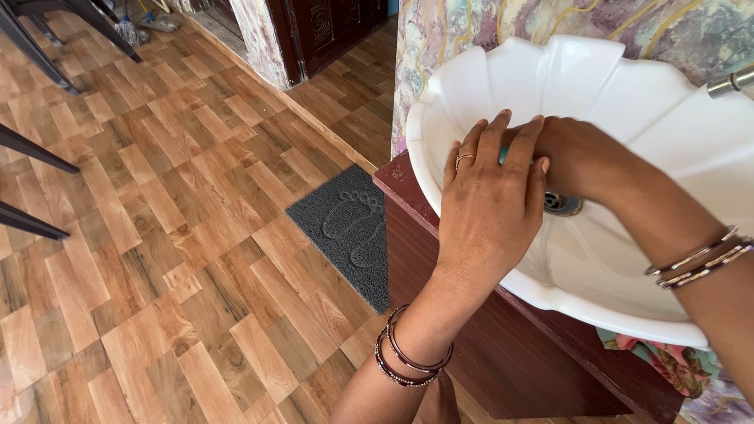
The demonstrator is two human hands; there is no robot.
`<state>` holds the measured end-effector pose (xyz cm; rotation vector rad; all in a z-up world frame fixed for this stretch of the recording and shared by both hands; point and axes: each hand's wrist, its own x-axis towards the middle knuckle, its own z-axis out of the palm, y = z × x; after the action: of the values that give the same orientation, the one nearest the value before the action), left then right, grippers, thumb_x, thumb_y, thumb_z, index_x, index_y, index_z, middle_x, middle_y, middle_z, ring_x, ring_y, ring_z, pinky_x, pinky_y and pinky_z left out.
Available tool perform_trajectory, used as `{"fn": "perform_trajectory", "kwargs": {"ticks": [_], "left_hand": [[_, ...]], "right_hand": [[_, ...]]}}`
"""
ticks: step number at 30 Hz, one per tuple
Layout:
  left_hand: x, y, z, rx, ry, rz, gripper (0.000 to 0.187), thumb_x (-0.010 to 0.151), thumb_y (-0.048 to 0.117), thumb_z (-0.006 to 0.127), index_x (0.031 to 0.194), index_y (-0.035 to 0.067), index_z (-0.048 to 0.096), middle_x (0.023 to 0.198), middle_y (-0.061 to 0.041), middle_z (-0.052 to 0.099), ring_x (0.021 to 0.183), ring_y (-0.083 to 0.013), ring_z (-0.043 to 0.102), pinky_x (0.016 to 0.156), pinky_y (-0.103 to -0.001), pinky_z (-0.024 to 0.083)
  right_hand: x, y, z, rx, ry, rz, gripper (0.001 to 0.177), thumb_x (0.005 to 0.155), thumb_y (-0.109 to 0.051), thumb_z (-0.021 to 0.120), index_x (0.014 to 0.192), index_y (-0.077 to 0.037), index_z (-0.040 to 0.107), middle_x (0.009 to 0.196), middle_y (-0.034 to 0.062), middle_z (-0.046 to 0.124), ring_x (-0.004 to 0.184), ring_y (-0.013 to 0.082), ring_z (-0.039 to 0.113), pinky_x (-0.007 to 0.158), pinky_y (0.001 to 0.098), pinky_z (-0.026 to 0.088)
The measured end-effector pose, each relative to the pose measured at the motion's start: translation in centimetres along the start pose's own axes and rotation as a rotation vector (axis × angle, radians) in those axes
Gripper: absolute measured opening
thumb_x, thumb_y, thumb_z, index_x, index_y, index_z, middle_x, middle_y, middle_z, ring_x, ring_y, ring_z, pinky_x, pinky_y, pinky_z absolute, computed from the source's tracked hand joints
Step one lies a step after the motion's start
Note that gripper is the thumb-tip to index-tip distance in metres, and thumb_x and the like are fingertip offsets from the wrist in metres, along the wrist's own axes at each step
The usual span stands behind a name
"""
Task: The person is cleaning the drain and surfaces of a white pedestal sink using a blue toothbrush.
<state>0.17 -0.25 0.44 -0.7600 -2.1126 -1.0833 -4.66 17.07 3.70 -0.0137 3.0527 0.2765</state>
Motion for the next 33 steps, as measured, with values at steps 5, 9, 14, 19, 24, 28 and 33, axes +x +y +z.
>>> {"fn": "perform_trajectory", "kwargs": {"ticks": [5,9,14,19,24,28,33], "left_hand": [[-0.1,-0.1,0.1,-0.008,-0.003,0.000,0.042,0.105,0.025,0.057,0.145,0.011,0.057,0.148,-0.019,0.055,0.143,-0.0383,0.052,0.123,-0.057,0.039],[0.0,0.0,0.0,-0.005,-0.007,0.007,0.043,0.103,0.024,0.058,0.144,0.010,0.057,0.148,-0.020,0.055,0.142,-0.0391,0.052,0.120,-0.057,0.040],[0.0,0.0,0.0,-0.015,-0.006,-0.003,0.042,0.103,0.024,0.058,0.143,0.010,0.058,0.147,-0.020,0.055,0.142,-0.0388,0.052,0.121,-0.056,0.040],[-0.1,-0.1,0.2,-0.013,0.005,-0.005,0.040,0.105,0.024,0.057,0.143,0.011,0.059,0.147,-0.019,0.056,0.143,-0.0387,0.052,0.124,-0.056,0.039],[0.0,-0.1,0.1,-0.019,-0.006,0.005,0.041,0.103,0.024,0.058,0.142,0.010,0.059,0.147,-0.020,0.055,0.142,-0.0392,0.052,0.120,-0.056,0.040],[0.0,0.0,0.0,-0.020,-0.004,-0.001,0.041,0.103,0.025,0.058,0.142,0.010,0.059,0.147,-0.020,0.055,0.141,-0.0389,0.053,0.120,-0.056,0.040],[0.1,-0.1,0.1,-0.001,-0.010,-0.001,0.040,0.103,0.024,0.058,0.140,0.010,0.061,0.145,-0.020,0.056,0.141,-0.0391,0.053,0.121,-0.055,0.040]], "right_hand": [[0.8,0.9,0.1,-0.081,-0.025,0.056,0.028,0.092,-0.023,0.068,0.120,-0.021,0.073,0.108,0.0115,0.077,0.100,0.0324,0.075,0.088,0.0449,0.060],[-0.9,2.8,-1.0,-0.189,-0.005,0.172,0.037,0.091,-0.027,0.071,0.128,-0.025,0.069,0.102,0.0097,0.079,0.100,0.0320,0.074,0.085,0.0465,0.060],[-0.3,1.0,-0.7,-0.139,-0.024,0.096,0.028,0.089,-0.027,0.072,0.115,-0.018,0.073,0.100,0.0122,0.077,0.098,0.0327,0.073,0.086,0.0448,0.059],[0.3,0.3,0.8,-0.050,-0.019,-0.027,0.020,0.086,-0.024,0.071,0.094,-0.007,0.077,0.094,0.0148,0.078,0.093,0.0315,0.076,0.085,0.0429,0.061],[0.1,4.2,0.2,-0.116,0.033,0.135,0.048,0.084,-0.038,0.077,0.131,-0.032,0.067,0.098,0.0107,0.078,0.094,0.0345,0.073,0.082,0.0468,0.058],[-0.5,5.1,-0.2,-0.268,0.048,0.174,0.038,0.091,-0.042,0.074,0.127,-0.031,0.069,0.096,0.0067,0.081,0.095,0.0294,0.076,0.080,0.0443,0.061],[0.6,1.1,0.6,-0.119,-0.175,0.117,0.026,0.089,-0.032,0.072,0.105,-0.014,0.080,0.098,0.0110,0.081,0.094,0.0290,0.078,0.087,0.0424,0.061]]}}
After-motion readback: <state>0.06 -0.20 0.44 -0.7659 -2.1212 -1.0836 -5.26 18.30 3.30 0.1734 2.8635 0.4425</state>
